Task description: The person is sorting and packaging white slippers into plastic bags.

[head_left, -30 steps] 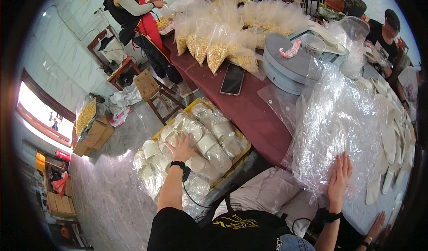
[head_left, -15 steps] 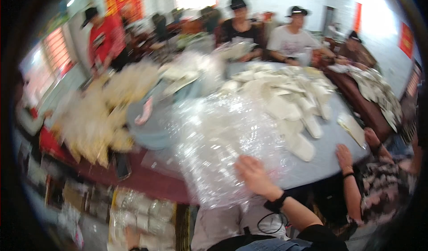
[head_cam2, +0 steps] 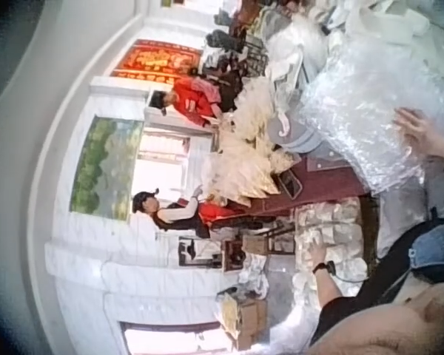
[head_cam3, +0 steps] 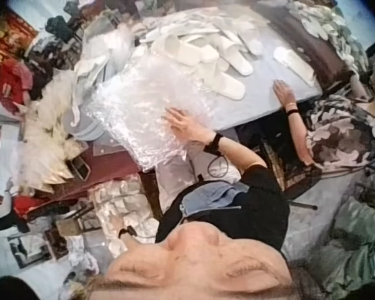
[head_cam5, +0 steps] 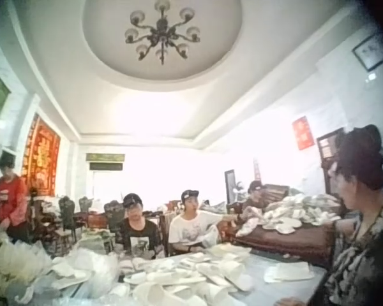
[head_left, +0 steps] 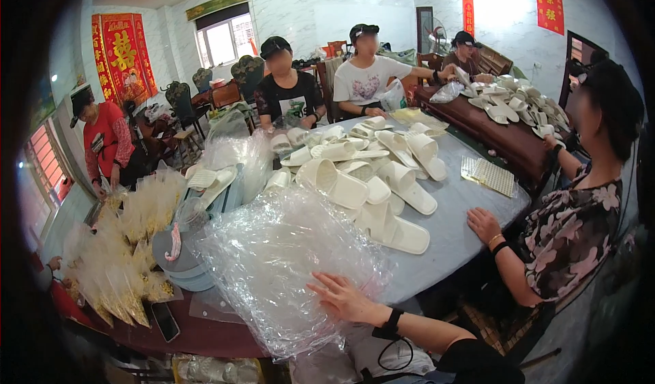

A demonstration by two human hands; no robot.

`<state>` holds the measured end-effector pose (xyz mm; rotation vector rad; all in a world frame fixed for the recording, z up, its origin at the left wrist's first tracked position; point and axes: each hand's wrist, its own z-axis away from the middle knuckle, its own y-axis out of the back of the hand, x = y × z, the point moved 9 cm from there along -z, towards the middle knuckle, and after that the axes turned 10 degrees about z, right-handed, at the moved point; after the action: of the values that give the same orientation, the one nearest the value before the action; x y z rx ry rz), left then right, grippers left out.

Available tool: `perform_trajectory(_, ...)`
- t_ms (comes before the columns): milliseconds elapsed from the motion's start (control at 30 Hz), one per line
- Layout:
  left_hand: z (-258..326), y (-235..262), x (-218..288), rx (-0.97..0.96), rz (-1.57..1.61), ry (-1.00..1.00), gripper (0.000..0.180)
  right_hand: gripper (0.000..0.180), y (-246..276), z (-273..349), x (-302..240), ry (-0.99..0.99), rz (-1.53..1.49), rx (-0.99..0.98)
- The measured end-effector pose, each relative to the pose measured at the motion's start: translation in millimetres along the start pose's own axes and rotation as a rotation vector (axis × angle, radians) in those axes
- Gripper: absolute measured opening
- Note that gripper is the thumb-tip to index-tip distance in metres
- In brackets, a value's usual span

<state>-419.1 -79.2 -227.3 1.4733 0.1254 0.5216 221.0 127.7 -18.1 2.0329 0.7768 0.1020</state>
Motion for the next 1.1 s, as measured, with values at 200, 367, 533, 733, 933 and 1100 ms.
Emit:
perform_trajectory(200, 45, -7, 8, -0.083, 0.386, 0.354, 0.089, 0.062, -1, -8, -13, 0.141, 0.095, 0.025)
perform_trajectory(367, 21, -28, 14, -0.062, 0.268, 0.231, 0.087, 0.061, 26, -2, 17, 0.088, 0.188, -0.039)
perform_trajectory(533, 55, -7, 68, -0.064, 0.179, 0.296, 0.078, 0.057, -21, -2, 12, 0.121, 0.237, -0.157)
perform_trajectory(733, 75, -22, 112, -0.003, 0.319, 0.262, 0.083, 0.053, -12, -4, 8, 0.093, 0.206, -0.145)
perform_trajectory(933, 90, -19, 110, 0.095, 0.322, 0.433, 0.085, 0.05, -13, -1, 15, 0.06, 0.23, -0.183)
perform_trajectory(1100, 114, -14, 107, 0.082, 0.39, 0.521, 0.094, 0.047, -15, -1, 16, 0.096, 0.257, -0.17)
